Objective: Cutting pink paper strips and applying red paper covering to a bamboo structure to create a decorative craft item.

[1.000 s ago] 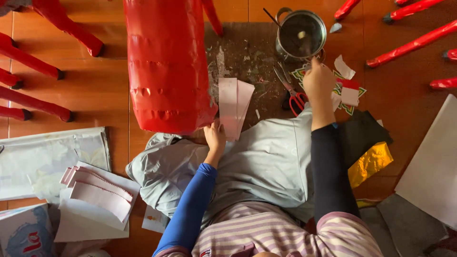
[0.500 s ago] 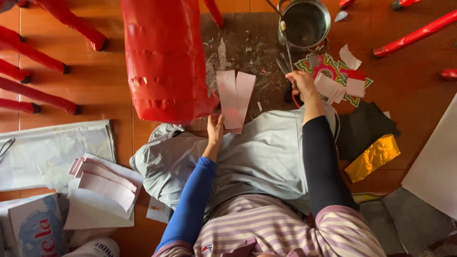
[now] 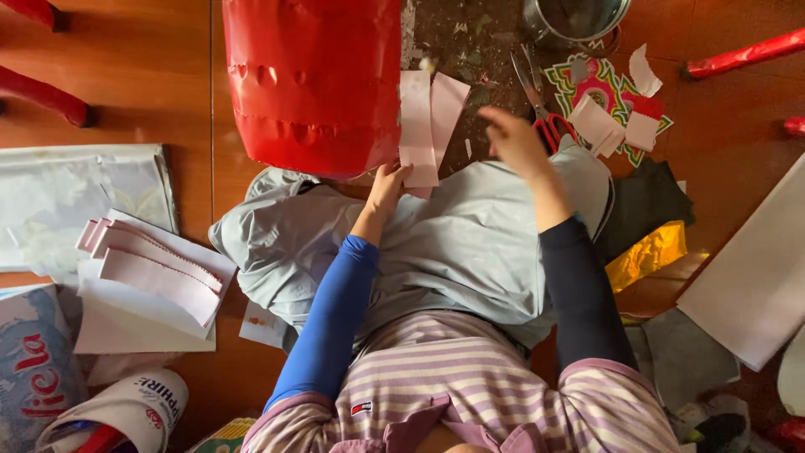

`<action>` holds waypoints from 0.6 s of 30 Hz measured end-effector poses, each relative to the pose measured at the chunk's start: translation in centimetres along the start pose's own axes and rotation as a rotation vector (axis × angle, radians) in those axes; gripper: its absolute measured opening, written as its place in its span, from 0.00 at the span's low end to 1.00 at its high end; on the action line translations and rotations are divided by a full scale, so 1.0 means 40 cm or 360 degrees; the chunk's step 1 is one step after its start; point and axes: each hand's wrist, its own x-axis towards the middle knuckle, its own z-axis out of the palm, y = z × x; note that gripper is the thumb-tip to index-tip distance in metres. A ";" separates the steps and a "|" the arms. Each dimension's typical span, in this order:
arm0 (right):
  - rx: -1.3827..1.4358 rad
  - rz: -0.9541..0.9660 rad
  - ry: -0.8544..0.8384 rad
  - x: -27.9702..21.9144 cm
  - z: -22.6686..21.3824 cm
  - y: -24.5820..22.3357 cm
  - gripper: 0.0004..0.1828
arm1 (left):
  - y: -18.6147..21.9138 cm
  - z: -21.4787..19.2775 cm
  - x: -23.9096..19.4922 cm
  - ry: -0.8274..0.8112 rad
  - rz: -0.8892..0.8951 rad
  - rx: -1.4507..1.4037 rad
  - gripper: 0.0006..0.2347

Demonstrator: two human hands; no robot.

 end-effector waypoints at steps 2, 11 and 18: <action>-0.0384 0.0063 0.0005 0.003 0.057 -0.054 0.22 | -0.010 -0.004 0.010 0.0004 -0.0067 -0.0090 0.14; -0.1137 -0.0156 0.0210 0.035 0.200 -0.014 0.25 | -0.033 -0.021 0.028 -0.0058 -0.0409 -0.0386 0.15; -0.1260 -0.0022 0.0015 -0.279 0.140 -0.216 0.19 | -0.100 -0.049 0.074 -0.0191 -0.0492 -0.0686 0.18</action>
